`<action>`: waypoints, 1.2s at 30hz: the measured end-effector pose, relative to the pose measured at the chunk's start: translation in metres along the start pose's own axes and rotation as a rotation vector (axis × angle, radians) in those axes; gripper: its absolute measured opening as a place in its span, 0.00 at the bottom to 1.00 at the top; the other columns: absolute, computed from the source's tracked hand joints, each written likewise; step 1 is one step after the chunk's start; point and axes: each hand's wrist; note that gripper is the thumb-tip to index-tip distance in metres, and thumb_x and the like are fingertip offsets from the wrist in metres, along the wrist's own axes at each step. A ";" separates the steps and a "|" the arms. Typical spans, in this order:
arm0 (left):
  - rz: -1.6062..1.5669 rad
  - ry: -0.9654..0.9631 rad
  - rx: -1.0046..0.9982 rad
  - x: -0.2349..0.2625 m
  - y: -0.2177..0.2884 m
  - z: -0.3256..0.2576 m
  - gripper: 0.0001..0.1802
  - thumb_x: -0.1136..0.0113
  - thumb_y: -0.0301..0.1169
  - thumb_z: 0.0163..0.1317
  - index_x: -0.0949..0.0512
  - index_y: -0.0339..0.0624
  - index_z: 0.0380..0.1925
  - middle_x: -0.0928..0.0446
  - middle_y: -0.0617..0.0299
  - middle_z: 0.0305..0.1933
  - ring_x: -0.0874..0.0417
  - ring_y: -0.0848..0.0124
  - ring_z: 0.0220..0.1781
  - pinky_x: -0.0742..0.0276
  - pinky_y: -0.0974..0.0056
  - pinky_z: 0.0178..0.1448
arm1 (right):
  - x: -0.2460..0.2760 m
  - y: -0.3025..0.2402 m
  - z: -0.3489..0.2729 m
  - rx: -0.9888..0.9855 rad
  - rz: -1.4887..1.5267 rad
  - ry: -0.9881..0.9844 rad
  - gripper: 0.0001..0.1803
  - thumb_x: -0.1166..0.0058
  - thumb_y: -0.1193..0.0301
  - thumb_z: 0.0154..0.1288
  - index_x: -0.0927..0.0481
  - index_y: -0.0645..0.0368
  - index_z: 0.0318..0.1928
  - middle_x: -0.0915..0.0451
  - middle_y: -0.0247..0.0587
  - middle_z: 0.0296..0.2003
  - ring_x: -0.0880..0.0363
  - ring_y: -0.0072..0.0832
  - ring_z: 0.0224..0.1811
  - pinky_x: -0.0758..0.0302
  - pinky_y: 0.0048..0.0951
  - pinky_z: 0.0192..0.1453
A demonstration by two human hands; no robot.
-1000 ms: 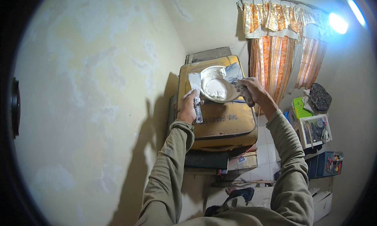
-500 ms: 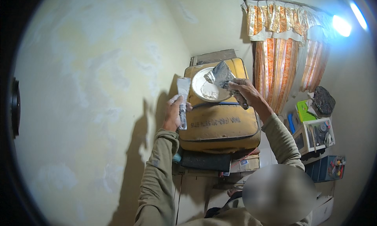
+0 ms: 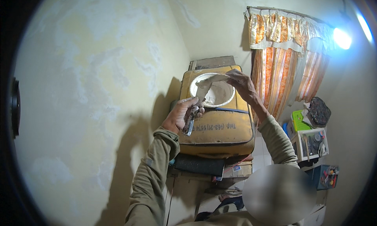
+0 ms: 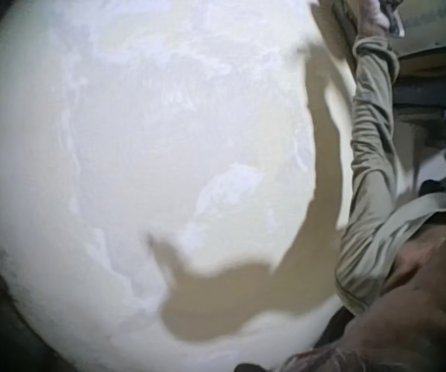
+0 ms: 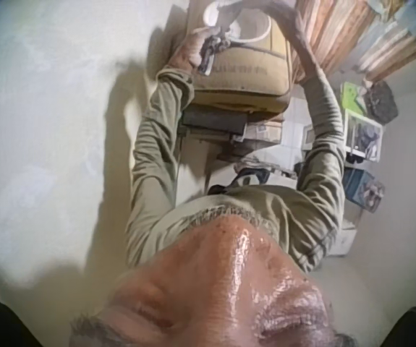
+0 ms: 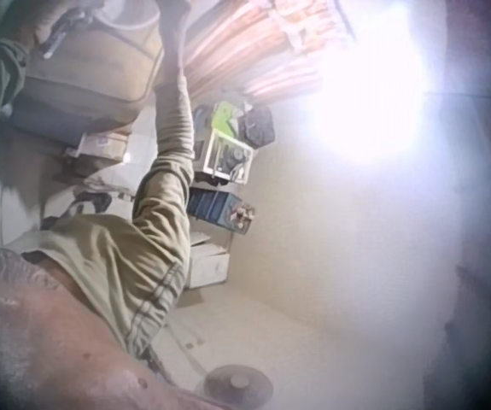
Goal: The person scoops white wall compound from a container and applies it to a wall using a putty knife, smoothing the surface in repeated strokes.
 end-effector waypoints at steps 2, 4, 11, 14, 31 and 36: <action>0.063 0.026 -0.009 -0.002 0.006 -0.001 0.14 0.43 0.35 0.72 0.22 0.34 0.48 0.18 0.59 0.35 0.16 0.71 0.35 0.19 0.69 0.34 | 0.000 0.004 0.002 0.141 -0.056 0.031 0.11 0.40 0.74 0.67 0.16 0.62 0.48 0.18 0.41 0.45 0.21 0.34 0.50 0.27 0.34 0.57; 0.081 0.015 -0.019 -0.001 0.008 0.000 0.14 0.43 0.34 0.72 0.21 0.34 0.48 0.19 0.60 0.35 0.16 0.72 0.34 0.21 0.70 0.33 | 0.001 0.001 0.003 0.247 -0.153 0.080 0.11 0.39 0.76 0.64 0.15 0.61 0.47 0.17 0.40 0.45 0.21 0.36 0.51 0.27 0.35 0.57; 0.120 0.027 -0.053 -0.010 0.016 -0.005 0.14 0.43 0.35 0.72 0.20 0.35 0.46 0.19 0.60 0.32 0.18 0.74 0.30 0.22 0.72 0.32 | 0.001 -0.012 0.009 0.318 -0.164 0.194 0.12 0.39 0.82 0.60 0.15 0.60 0.45 0.16 0.39 0.45 0.21 0.36 0.51 0.25 0.33 0.56; 0.135 0.032 -0.043 -0.013 0.020 -0.008 0.15 0.41 0.37 0.71 0.20 0.34 0.46 0.20 0.61 0.31 0.19 0.75 0.29 0.22 0.72 0.31 | 0.000 -0.007 0.009 0.289 -0.136 0.202 0.13 0.40 0.82 0.61 0.15 0.60 0.46 0.16 0.39 0.45 0.20 0.36 0.51 0.24 0.33 0.56; 0.192 0.125 -0.378 -0.025 -0.007 0.003 0.14 0.42 0.37 0.71 0.20 0.37 0.44 0.20 0.63 0.31 0.22 0.77 0.25 0.29 0.72 0.26 | -0.013 0.019 0.006 0.439 -0.434 0.260 0.17 0.43 0.82 0.61 0.18 0.58 0.51 0.17 0.44 0.50 0.19 0.44 0.53 0.31 0.47 0.67; 0.229 0.164 -0.426 -0.021 -0.019 0.008 0.12 0.44 0.38 0.72 0.22 0.41 0.38 0.21 0.62 0.28 0.23 0.77 0.21 0.31 0.72 0.23 | -0.006 0.033 0.006 0.409 -0.622 0.267 0.15 0.44 0.80 0.62 0.17 0.57 0.49 0.17 0.43 0.50 0.20 0.41 0.54 0.30 0.48 0.65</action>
Point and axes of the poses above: each hand's wrist, its own z-axis towards the middle knuckle, its own x-axis out of the back of the hand, y = z × x
